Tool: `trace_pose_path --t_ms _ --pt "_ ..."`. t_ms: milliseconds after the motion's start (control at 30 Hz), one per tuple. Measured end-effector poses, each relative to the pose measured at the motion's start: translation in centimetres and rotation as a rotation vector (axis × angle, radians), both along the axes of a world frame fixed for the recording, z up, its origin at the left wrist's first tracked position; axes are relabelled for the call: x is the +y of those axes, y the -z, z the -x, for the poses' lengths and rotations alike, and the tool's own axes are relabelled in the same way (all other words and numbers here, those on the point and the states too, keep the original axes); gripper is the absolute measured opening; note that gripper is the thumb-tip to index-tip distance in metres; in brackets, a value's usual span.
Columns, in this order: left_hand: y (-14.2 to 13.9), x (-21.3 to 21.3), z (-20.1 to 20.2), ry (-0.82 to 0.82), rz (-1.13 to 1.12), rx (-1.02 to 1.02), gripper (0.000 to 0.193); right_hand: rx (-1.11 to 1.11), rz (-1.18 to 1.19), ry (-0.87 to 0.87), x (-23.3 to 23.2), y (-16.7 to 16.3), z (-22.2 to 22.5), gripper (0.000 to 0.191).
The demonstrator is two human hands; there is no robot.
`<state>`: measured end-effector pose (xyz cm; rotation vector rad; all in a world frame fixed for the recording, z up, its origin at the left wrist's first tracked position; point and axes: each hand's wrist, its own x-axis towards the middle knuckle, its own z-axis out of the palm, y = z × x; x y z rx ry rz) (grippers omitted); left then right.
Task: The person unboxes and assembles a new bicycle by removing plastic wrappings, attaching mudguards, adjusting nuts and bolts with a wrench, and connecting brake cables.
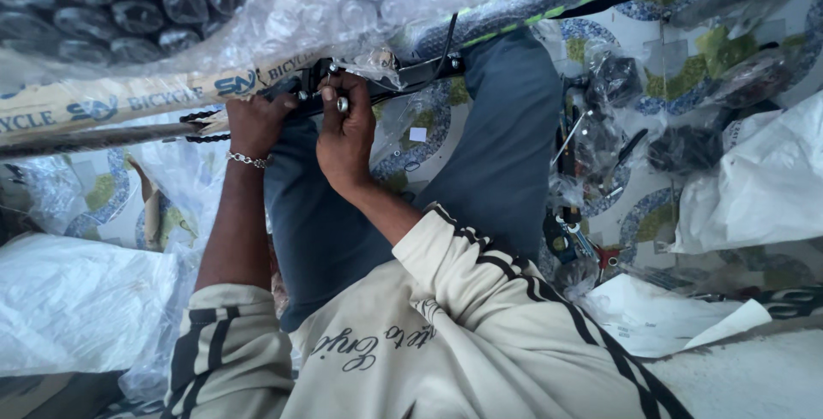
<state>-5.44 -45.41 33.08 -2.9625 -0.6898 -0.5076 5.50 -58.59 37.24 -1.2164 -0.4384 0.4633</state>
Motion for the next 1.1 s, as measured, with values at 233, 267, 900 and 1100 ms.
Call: trace_pose_path --t_ms 233,267,900,1100 --pt "0.21 -0.09 0.32 0.023 0.053 -0.087 0.002 0.041 0.023 0.002 -0.1 -0.08 0.1 0.006" --pt "0.3 -0.09 0.38 0.013 0.047 -0.068 0.002 0.052 0.016 -0.002 -0.05 -0.03 0.17 0.006" --pt "0.44 -0.05 0.49 0.001 0.027 -0.023 0.005 0.11 -0.044 0.02 0.69 0.41 0.83 0.009" --pt "0.26 0.04 0.5 0.011 0.074 -0.104 0.008 0.043 -0.015 0.018 0.52 0.46 0.78 0.008"
